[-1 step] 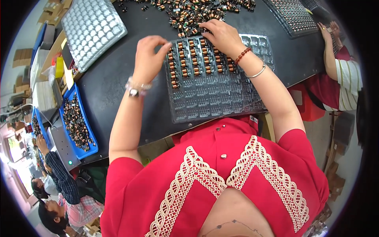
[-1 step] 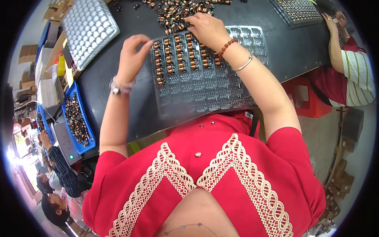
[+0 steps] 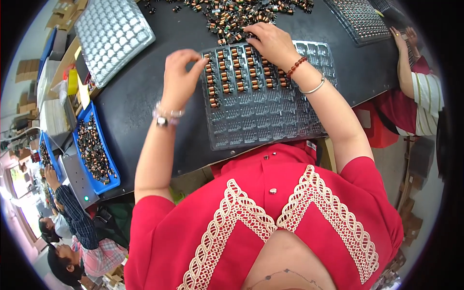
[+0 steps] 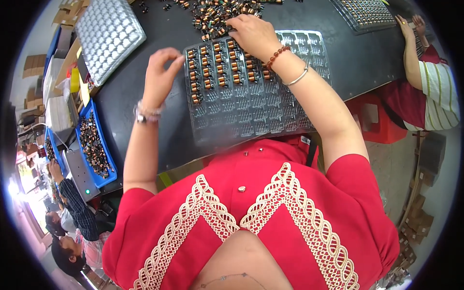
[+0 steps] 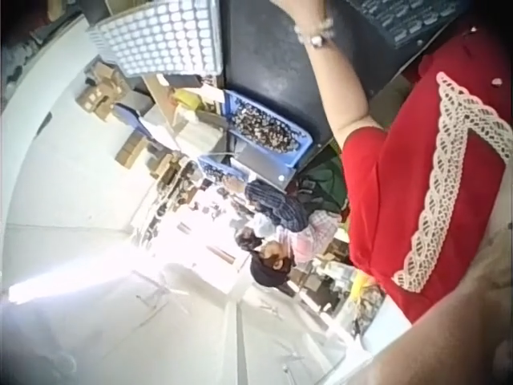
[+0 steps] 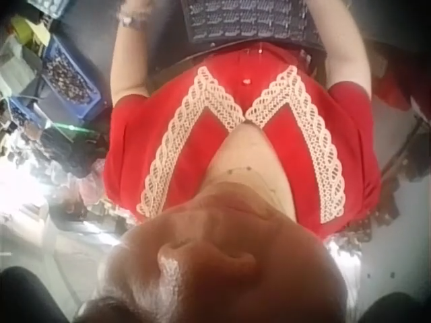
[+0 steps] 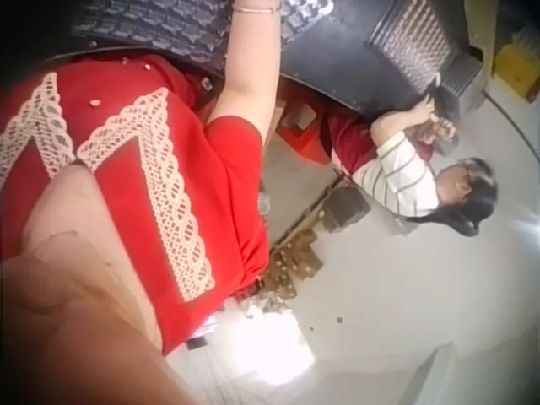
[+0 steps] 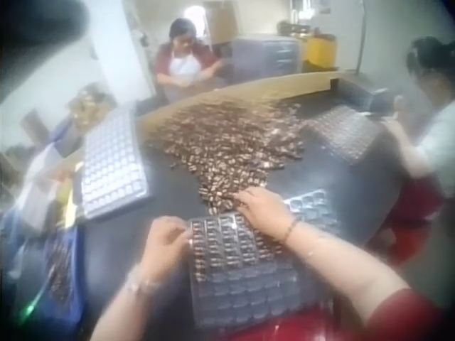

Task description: The person sorts small electronic components by hand, placing them into a plastic tray.

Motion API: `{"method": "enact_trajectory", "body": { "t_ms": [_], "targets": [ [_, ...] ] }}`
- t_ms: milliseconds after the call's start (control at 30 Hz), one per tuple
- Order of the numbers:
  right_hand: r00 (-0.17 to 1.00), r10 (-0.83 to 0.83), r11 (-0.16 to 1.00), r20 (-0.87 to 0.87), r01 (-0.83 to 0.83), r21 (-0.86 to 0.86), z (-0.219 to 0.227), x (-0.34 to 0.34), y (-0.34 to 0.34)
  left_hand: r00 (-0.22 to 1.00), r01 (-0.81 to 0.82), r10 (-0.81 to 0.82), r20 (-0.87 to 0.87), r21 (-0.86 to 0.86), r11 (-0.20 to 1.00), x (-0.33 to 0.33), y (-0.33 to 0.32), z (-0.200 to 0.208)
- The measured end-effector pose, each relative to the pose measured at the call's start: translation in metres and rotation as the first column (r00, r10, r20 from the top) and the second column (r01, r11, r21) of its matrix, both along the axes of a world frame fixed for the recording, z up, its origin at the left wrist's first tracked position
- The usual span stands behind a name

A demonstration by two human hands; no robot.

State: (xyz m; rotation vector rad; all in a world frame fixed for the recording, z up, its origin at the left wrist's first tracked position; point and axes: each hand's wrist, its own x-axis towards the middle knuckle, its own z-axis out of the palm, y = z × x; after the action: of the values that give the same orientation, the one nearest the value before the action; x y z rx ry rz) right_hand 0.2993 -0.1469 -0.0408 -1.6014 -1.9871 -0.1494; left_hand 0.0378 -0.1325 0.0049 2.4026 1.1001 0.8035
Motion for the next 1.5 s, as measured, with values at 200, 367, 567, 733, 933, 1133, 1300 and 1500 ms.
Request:
{"method": "enact_trajectory", "body": {
  "t_ms": [200,367,567,733,933,1133,1300,1500],
  "targets": [
    [0.998,0.009,0.999,-0.059,-0.006,0.049,-0.003,-0.002,0.009,0.963,-0.238,0.262,0.066,-0.251,0.938,-0.017,-0.069,-0.029],
    [0.997,0.070,0.996,-0.020,-0.069,0.055,-0.005,-0.001,0.009,0.967,-0.244,0.253,0.040,-0.167,0.955,-0.007,-0.074,-0.044],
    [0.998,0.049,0.999,-0.039,-0.050,-0.020,-0.003,0.000,-0.002,0.941,-0.294,0.314,0.126,-0.157,0.943,-0.003,-0.066,-0.044],
    [0.990,0.078,0.996,-0.120,-0.071,0.062,-0.001,0.004,-0.002,0.931,-0.196,0.245,0.271,-0.195,0.961,0.025,0.020,-0.041],
    [0.963,0.104,0.994,-0.250,-0.092,0.057,0.021,0.001,-0.039,0.985,-0.003,0.037,-0.168,0.198,0.980,0.058,0.083,-0.042],
    [0.846,0.009,0.963,-0.533,-0.152,-0.224,0.021,0.001,-0.065,0.990,-0.143,0.144,0.010,0.156,0.977,0.045,0.067,-0.042],
    [0.757,-0.011,0.909,-0.653,-0.264,-0.322,0.020,0.003,-0.072,0.916,0.040,0.153,0.371,-0.463,0.885,0.026,0.020,-0.021],
    [0.781,0.050,0.907,-0.622,-0.297,-0.300,0.010,0.002,-0.082,0.957,0.050,0.132,0.258,-0.598,0.800,0.005,-0.039,-0.020]
  ]
}}
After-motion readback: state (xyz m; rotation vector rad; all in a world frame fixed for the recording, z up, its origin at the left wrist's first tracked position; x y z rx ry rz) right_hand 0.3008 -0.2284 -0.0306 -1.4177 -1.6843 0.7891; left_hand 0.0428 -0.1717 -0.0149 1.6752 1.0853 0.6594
